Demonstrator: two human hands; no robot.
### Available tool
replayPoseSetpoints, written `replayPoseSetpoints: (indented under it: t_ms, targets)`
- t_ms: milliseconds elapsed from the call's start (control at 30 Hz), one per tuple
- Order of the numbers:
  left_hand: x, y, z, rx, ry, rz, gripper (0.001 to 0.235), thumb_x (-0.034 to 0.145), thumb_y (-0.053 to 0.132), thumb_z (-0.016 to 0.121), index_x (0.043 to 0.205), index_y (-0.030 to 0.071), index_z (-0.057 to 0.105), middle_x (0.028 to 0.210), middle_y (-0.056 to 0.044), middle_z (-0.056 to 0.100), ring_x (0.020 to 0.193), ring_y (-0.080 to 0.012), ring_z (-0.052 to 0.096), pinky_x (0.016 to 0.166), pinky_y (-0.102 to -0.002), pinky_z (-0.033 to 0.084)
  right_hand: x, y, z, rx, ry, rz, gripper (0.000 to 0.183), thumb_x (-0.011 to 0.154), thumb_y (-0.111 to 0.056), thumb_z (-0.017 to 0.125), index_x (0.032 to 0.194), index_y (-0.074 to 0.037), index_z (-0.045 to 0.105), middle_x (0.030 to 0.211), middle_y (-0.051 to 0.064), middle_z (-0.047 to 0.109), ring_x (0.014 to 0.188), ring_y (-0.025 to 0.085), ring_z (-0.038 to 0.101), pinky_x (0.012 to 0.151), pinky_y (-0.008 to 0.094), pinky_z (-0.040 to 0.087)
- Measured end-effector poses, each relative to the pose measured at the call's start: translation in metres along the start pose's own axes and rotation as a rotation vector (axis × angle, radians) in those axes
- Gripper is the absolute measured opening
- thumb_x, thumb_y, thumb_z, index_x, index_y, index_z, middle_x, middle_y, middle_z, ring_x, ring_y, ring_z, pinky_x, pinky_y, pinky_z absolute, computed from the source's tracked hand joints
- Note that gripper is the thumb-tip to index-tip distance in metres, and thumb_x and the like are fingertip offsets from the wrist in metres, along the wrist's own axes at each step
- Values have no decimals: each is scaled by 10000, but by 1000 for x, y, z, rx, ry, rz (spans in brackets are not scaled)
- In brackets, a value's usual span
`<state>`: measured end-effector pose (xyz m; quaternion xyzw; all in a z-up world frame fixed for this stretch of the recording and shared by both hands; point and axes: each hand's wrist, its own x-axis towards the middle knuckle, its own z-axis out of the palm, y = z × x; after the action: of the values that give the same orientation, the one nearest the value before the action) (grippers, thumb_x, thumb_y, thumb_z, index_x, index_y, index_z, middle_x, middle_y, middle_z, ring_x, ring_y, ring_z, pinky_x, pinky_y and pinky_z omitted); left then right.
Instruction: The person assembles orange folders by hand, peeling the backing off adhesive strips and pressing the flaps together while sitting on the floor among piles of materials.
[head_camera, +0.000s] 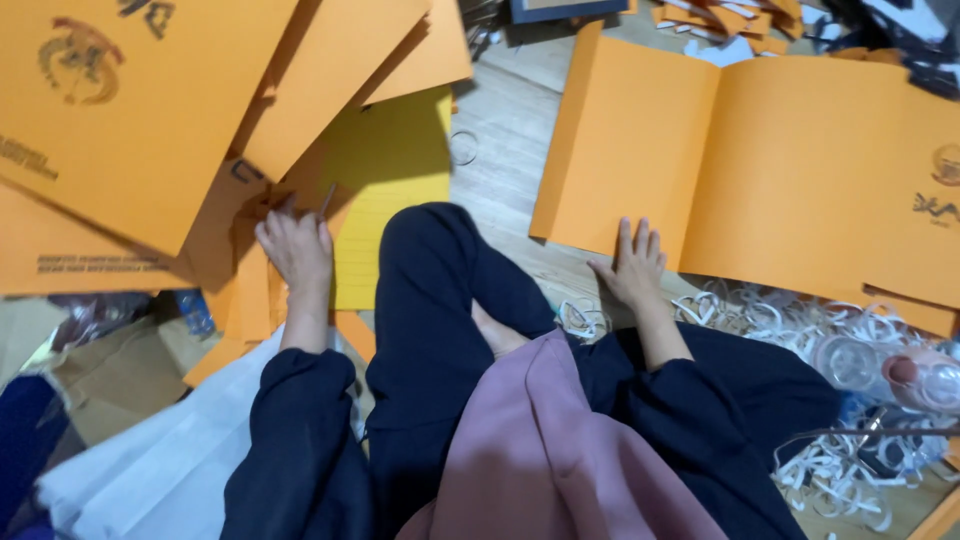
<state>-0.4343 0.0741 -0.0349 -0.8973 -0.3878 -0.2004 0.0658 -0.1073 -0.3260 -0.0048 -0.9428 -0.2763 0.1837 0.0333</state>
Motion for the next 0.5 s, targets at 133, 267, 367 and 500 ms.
replayPoseSetpoints:
  t_ms: [133, 267, 367, 500]
  targets:
    - [16, 16, -5, 123, -50, -47, 205, 789, 275, 692, 711, 91, 648, 672, -120, 555, 970, -298, 512, 884, -425, 341, -4, -1, -10, -17, 55, -18, 864, 758, -580, 527, 1438, -184, 170, 1467, 178, 139, 1327, 404, 165, 1008, 592, 244]
    - [34, 62, -85, 178, -80, -75, 233, 776, 337, 724, 727, 112, 690, 775, -161, 558, 833, -344, 512, 763, -396, 419, -12, 3, -7, -17, 122, -64, 785, 792, -547, 504, 1426, -185, 214, 1448, 175, 210, 1315, 399, 218, 1005, 580, 251]
    - [31, 33, -42, 277, 136, 85, 131, 683, 251, 698, 809, 214, 689, 1032, 58, 631, 740, -220, 481, 698, -341, 343, -1, 13, 17, -74, 282, -102, 773, 796, -560, 465, 1408, -167, 201, 1451, 157, 187, 1284, 407, 231, 949, 565, 264]
    - [43, 58, -64, 74, 266, 122, 147, 713, 185, 661, 842, 249, 690, 1062, 32, 665, 688, -250, 503, 728, -353, 325, -1, 13, 13, 1, 292, -68, 723, 814, -506, 476, 1408, -197, 203, 1462, 126, 173, 1323, 362, 179, 981, 561, 218]
